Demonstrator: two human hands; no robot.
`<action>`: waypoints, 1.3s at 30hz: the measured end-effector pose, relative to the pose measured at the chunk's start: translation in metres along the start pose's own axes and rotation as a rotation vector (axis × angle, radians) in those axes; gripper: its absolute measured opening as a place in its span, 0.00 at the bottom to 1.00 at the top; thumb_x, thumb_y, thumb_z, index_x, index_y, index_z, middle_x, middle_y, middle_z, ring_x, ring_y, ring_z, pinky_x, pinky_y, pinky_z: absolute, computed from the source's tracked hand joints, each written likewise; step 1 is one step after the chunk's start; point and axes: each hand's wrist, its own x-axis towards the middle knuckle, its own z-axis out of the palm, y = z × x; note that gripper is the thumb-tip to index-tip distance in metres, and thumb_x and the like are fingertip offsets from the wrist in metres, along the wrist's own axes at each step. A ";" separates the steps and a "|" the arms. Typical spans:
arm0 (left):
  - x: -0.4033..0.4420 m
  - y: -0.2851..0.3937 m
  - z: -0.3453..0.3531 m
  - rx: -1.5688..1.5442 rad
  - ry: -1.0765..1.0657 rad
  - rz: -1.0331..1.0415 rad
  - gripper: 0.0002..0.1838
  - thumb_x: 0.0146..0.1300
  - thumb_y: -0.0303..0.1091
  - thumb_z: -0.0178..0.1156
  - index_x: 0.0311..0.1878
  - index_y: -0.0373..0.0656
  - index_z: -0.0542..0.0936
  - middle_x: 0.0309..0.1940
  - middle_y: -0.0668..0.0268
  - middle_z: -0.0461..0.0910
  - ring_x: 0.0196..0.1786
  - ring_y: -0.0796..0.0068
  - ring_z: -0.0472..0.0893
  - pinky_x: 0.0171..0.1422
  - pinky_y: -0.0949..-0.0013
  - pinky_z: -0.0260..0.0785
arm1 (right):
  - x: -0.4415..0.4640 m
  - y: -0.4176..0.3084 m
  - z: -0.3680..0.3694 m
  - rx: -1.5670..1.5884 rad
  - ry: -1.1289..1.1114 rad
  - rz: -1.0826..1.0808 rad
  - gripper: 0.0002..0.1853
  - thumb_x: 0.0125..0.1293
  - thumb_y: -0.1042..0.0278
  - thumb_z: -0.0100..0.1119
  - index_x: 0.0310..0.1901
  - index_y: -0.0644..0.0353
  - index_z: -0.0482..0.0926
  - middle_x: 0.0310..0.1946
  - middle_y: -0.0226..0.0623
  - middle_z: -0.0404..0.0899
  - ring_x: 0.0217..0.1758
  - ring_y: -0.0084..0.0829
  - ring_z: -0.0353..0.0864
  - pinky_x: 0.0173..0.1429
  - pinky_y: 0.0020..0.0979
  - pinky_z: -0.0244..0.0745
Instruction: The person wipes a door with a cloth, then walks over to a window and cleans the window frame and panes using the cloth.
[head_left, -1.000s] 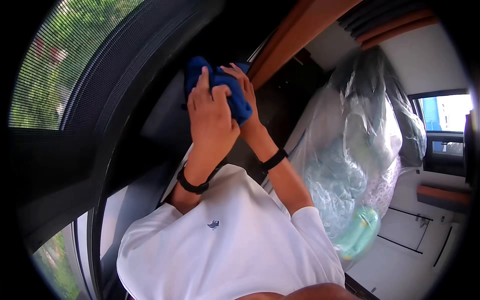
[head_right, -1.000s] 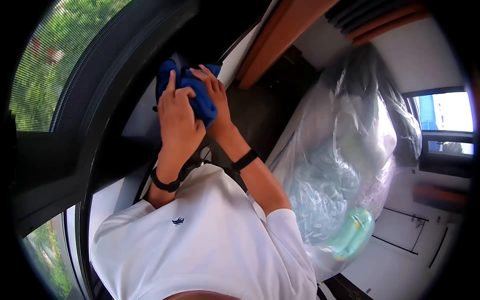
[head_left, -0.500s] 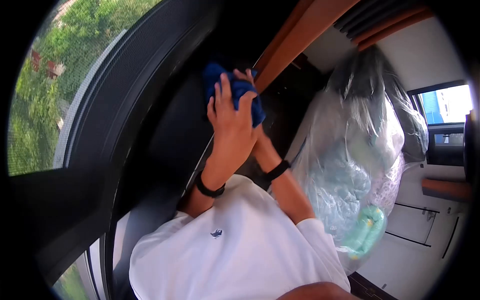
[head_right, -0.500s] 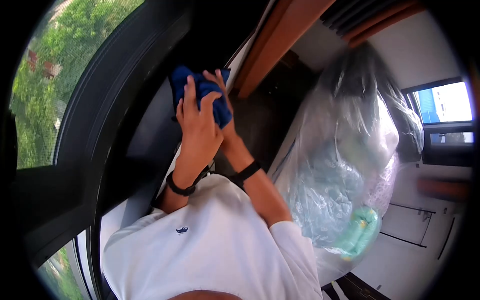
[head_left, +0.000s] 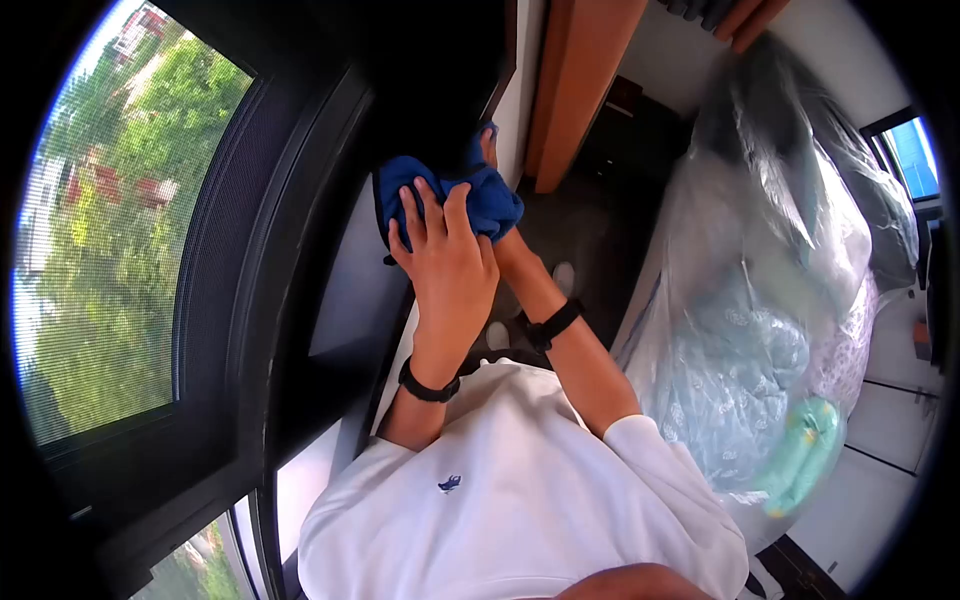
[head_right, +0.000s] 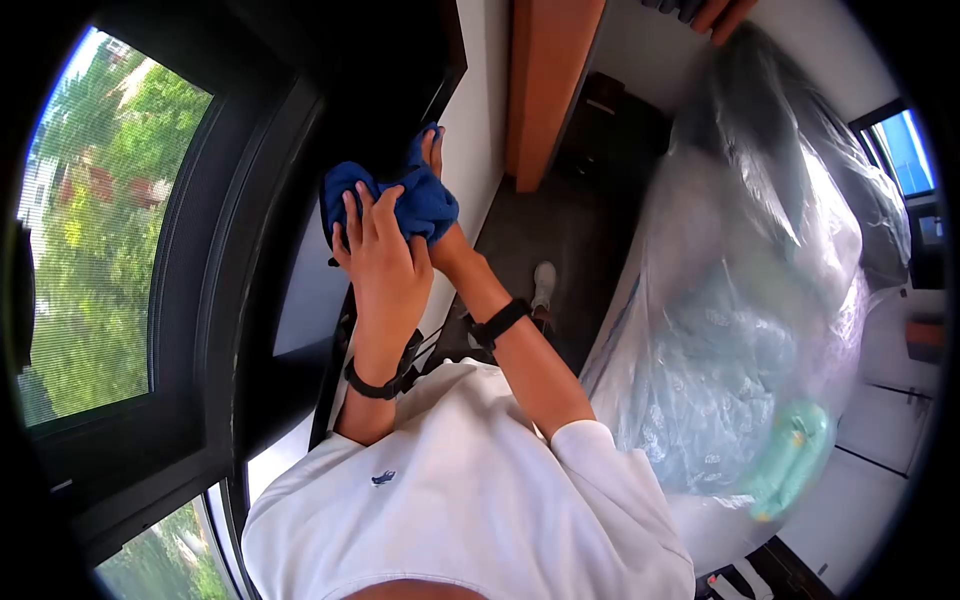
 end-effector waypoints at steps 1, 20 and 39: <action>-0.001 0.003 0.006 0.046 0.023 0.012 0.30 0.63 0.27 0.56 0.70 0.44 0.66 0.73 0.37 0.64 0.78 0.35 0.58 0.78 0.32 0.45 | 0.004 0.013 -0.009 -0.166 -0.020 -0.109 0.42 0.69 0.55 0.63 0.78 0.62 0.54 0.82 0.56 0.26 0.86 0.53 0.34 0.84 0.43 0.43; 0.085 0.245 0.098 0.039 0.050 0.342 0.42 0.63 0.25 0.58 0.79 0.39 0.52 0.66 0.39 0.71 0.74 0.38 0.64 0.77 0.41 0.53 | 0.000 0.036 -0.385 0.583 0.124 0.696 0.16 0.69 0.70 0.57 0.55 0.67 0.79 0.46 0.36 0.84 0.52 0.32 0.81 0.62 0.31 0.74; 0.119 0.506 0.348 -0.794 -0.557 0.479 0.15 0.75 0.39 0.57 0.52 0.34 0.76 0.37 0.49 0.82 0.40 0.51 0.82 0.46 0.59 0.73 | -0.076 0.164 -0.648 1.284 0.502 0.617 0.34 0.77 0.48 0.48 0.76 0.60 0.60 0.72 0.43 0.66 0.74 0.37 0.67 0.77 0.48 0.61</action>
